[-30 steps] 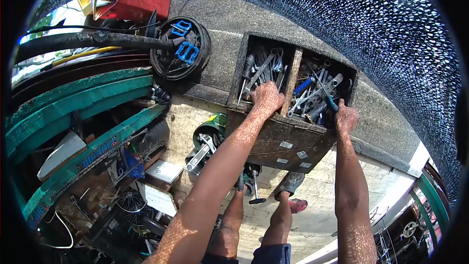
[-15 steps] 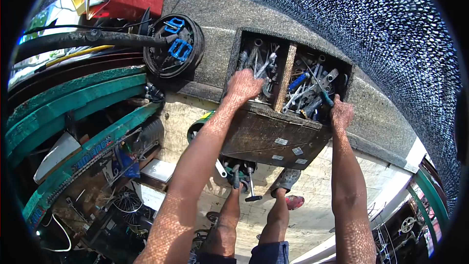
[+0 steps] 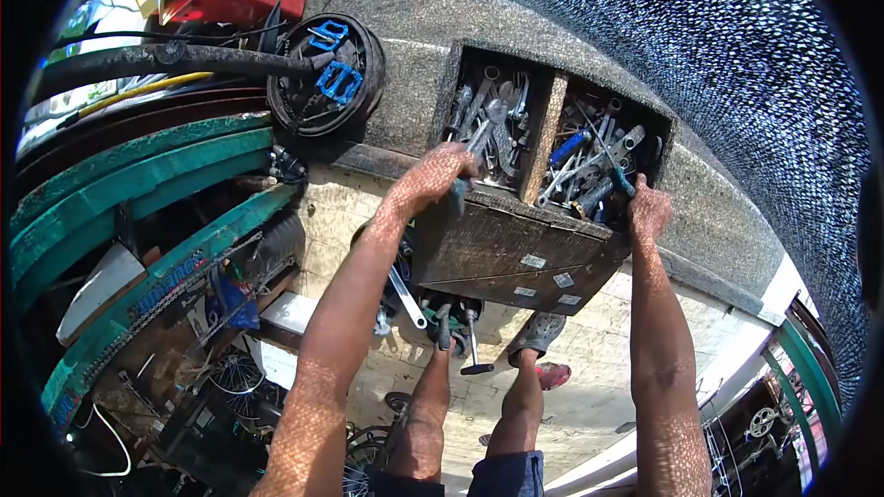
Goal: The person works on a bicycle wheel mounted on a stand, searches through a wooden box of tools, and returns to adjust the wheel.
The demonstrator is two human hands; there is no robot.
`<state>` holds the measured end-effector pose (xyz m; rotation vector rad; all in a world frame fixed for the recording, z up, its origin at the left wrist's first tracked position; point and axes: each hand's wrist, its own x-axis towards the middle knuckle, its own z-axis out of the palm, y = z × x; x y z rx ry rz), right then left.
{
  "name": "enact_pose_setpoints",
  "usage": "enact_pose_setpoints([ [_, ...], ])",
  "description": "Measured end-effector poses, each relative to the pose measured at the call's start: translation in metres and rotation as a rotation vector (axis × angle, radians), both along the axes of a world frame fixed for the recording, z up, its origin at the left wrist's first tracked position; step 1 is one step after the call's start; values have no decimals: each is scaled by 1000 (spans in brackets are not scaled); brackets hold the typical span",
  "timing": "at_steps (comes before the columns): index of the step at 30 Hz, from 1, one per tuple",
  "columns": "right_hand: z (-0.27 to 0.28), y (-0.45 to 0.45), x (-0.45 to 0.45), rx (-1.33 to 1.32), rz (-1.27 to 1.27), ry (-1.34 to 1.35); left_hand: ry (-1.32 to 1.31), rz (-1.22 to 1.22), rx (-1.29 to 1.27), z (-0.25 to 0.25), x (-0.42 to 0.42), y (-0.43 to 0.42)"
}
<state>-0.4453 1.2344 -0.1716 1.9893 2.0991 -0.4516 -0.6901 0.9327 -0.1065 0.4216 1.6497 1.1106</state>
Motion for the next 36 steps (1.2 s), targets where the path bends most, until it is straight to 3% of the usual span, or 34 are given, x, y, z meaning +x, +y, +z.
enact_pose_setpoints([
  [3, 2, -2, -1, -2, 3, 1, -192, 63, -153, 6, 20, 43],
  [7, 5, -3, -3, -1, -5, 10, 597, -202, -104, -38, 27, 78],
  [10, 9, -2, -4, -14, -21, 17, 514, -263, -271, -1, -8, 83],
  [15, 11, -3, -6, 12, -3, 3, 658, -576, -558, -22, -35, 53],
  [20, 9, -1, -5, -5, -1, -27, 855, -721, -611, -14, 19, 47],
  [26, 13, -3, -8, 8, -11, -6, 618, -500, -731, -8, 19, 70],
  [30, 10, -3, -4, 9, 7, -4, 633, -38, -683, -22, 10, 83],
  [36, -1, 2, 2, 8, 27, -8, 619, -125, -925, -25, 30, 123],
])
